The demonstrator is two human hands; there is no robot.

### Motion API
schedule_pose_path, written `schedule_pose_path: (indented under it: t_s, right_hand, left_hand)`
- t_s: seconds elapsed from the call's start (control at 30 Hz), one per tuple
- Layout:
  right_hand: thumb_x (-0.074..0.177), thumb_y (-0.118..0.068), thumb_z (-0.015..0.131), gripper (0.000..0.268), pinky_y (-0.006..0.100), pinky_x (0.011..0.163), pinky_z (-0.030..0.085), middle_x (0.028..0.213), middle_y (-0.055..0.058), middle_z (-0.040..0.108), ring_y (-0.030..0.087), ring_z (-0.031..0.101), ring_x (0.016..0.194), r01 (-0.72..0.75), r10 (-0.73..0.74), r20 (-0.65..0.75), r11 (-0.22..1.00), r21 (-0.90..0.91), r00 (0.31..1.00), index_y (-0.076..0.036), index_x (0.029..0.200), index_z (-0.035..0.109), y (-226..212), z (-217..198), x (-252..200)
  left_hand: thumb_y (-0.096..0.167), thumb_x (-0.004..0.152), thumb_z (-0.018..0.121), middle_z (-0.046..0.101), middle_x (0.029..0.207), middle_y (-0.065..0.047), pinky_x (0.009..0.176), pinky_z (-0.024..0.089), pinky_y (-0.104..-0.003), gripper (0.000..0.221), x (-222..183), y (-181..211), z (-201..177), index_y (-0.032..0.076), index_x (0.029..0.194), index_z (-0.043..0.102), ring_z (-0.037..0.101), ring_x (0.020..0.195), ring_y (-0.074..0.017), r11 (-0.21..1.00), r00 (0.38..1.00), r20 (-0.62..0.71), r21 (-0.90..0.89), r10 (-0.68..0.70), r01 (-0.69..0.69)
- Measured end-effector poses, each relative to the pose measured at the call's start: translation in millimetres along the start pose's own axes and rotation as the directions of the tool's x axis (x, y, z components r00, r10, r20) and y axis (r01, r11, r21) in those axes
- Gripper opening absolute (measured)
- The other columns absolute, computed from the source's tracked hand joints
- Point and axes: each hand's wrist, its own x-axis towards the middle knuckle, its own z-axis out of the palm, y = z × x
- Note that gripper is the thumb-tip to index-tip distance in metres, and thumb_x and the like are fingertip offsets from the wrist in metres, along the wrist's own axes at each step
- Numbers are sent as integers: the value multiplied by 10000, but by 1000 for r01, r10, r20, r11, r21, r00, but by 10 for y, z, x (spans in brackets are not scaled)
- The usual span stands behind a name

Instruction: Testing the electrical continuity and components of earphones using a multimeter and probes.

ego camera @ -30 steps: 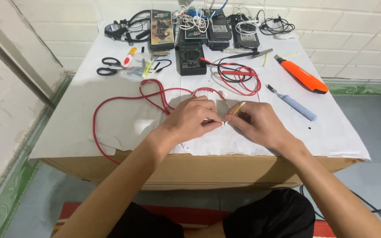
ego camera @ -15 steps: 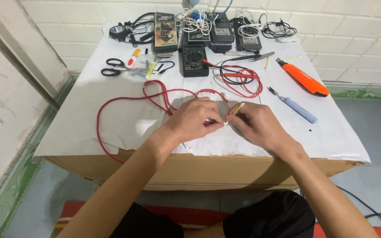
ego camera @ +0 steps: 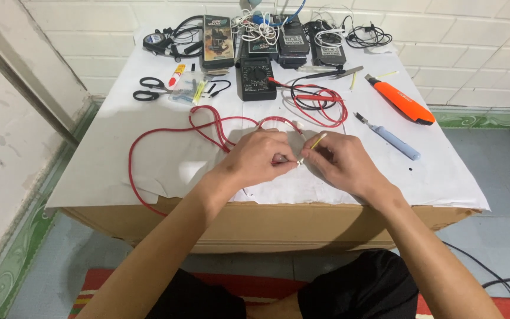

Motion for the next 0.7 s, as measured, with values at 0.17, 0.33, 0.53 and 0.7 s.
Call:
schedule_pose_path:
  t_s: [0.17, 0.33, 0.53, 0.7]
  right_hand:
    - [937, -123, 715, 119, 405, 623, 575, 716, 159, 699, 303, 711, 658, 8, -8, 16, 1000, 8, 1000, -10, 920, 746, -57, -9, 6]
    - [931, -91, 704, 106, 404, 642, 596, 729, 178, 720, 328, 729, 671, -8, 7, 24, 1000, 18, 1000, 1, 930, 756, -87, -43, 10]
    - [926, -141, 727, 123, 409, 585, 573, 704, 166, 711, 323, 717, 640, -18, 18, -7, 1000, -13, 1000, -21, 912, 751, -51, -30, 4]
    - [925, -120, 717, 119, 391, 600, 590, 723, 169, 728, 306, 727, 648, -21, 21, -5, 1000, 12, 1000, -10, 930, 760, -45, -23, 23]
  left_hand:
    - [166, 840, 757, 596, 671, -35, 712, 558, -348, 62, 5, 12, -21, 135, 786, 765, 646, 713, -209, 999, 1000, 4, 28, -20, 20]
    - [176, 835, 752, 586, 651, -24, 712, 558, -344, 92, 17, 14, 3, 145, 749, 738, 643, 701, -208, 1000, 1000, -9, 18, -14, 15]
    - [168, 824, 749, 589, 647, -46, 722, 568, -360, 99, 5, 37, -6, 138, 734, 721, 644, 704, -235, 1000, 1000, -2, 9, -25, 25]
    - [171, 821, 754, 587, 642, -32, 719, 567, -345, 103, 6, -7, 20, 151, 727, 717, 640, 696, -213, 1000, 1000, -4, 10, -24, 24]
